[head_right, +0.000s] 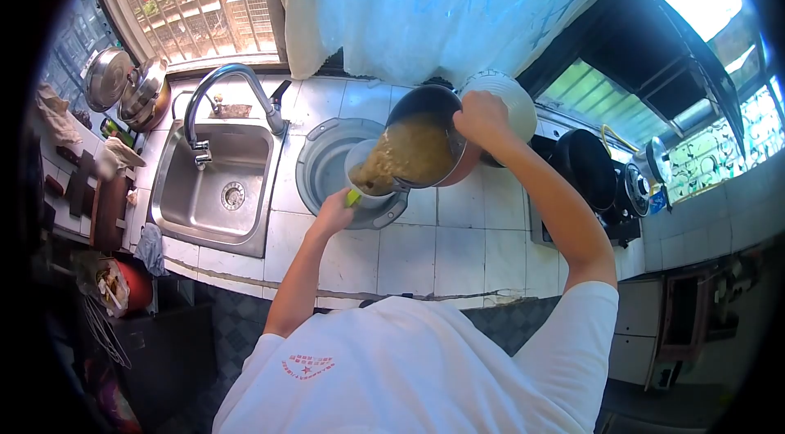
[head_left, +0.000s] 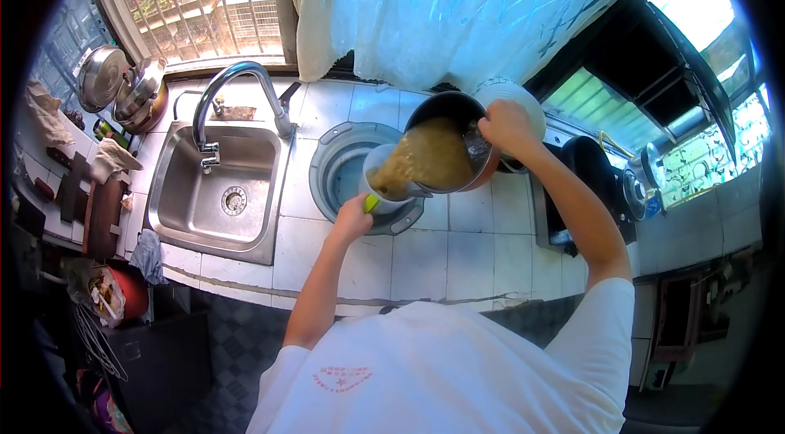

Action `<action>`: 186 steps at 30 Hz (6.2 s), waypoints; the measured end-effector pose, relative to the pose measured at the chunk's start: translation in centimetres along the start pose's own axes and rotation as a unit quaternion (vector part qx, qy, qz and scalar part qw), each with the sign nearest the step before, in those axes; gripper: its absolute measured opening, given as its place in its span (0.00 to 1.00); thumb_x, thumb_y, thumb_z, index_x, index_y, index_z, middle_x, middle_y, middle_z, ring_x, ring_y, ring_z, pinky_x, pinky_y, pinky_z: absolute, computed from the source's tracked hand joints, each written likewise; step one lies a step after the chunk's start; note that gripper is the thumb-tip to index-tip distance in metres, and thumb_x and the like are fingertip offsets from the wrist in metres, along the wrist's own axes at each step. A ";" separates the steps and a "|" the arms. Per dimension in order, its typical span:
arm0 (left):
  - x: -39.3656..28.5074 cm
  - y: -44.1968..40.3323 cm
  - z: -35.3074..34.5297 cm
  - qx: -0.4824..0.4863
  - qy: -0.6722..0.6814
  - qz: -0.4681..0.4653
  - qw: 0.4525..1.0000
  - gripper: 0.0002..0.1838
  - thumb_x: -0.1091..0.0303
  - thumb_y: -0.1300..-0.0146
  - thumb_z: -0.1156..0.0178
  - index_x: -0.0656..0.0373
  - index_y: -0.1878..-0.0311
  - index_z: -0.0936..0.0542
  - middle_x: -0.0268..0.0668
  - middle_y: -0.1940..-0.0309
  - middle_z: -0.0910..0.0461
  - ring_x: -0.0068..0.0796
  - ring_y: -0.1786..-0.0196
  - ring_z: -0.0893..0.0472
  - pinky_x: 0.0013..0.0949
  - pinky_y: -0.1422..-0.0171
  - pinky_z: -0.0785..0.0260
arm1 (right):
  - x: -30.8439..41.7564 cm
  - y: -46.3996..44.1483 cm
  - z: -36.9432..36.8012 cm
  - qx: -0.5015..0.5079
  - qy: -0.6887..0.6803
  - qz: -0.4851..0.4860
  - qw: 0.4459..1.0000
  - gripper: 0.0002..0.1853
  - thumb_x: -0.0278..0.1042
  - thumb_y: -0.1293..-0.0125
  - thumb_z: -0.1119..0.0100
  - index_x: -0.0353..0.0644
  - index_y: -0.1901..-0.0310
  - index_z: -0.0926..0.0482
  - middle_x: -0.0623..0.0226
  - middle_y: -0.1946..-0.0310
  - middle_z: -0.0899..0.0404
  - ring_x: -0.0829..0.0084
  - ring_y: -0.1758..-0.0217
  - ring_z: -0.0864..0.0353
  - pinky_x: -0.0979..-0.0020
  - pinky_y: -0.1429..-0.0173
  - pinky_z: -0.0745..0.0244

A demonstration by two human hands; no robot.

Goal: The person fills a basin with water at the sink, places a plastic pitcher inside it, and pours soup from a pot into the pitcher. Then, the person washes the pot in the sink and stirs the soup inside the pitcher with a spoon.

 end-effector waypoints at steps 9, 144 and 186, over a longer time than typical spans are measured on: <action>0.7 -0.8 -0.2 0.018 0.010 0.006 1.000 0.22 0.80 0.53 0.51 0.64 0.51 0.25 0.57 0.59 0.24 0.55 0.52 0.26 0.42 0.46 0.35 | 2.2 0.2 0.9 -0.017 0.021 0.030 0.999 0.11 0.32 0.50 0.49 0.34 0.71 0.20 0.48 0.68 0.20 0.51 0.63 0.20 0.58 0.56 0.25; -4.1 4.1 3.8 -0.167 -0.132 0.047 0.976 0.06 0.73 0.43 0.41 0.63 0.63 0.23 0.42 0.67 0.23 0.36 0.60 0.28 0.34 0.54 0.32 | -8.0 12.6 -8.6 -0.155 -0.240 -0.131 0.949 0.11 0.34 0.45 0.47 0.35 0.77 0.25 0.50 0.78 0.27 0.51 0.72 0.25 0.57 0.67 0.32; -1.2 3.5 0.8 -0.223 -0.194 -0.074 0.952 0.15 0.74 0.50 0.38 0.61 0.57 0.25 0.43 0.62 0.25 0.44 0.54 0.30 0.41 0.49 0.38 | 11.6 10.5 -14.6 -0.037 -0.385 0.048 0.921 0.17 0.43 0.48 0.35 0.45 0.59 0.23 0.63 0.77 0.22 0.64 0.74 0.21 0.66 0.70 0.29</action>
Point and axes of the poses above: each hand's wrist, its own y-axis away from the middle knuckle, its own z-axis out of the back of the hand, x = y × z, the point moved 4 cm from there along -y, towards the middle knuckle
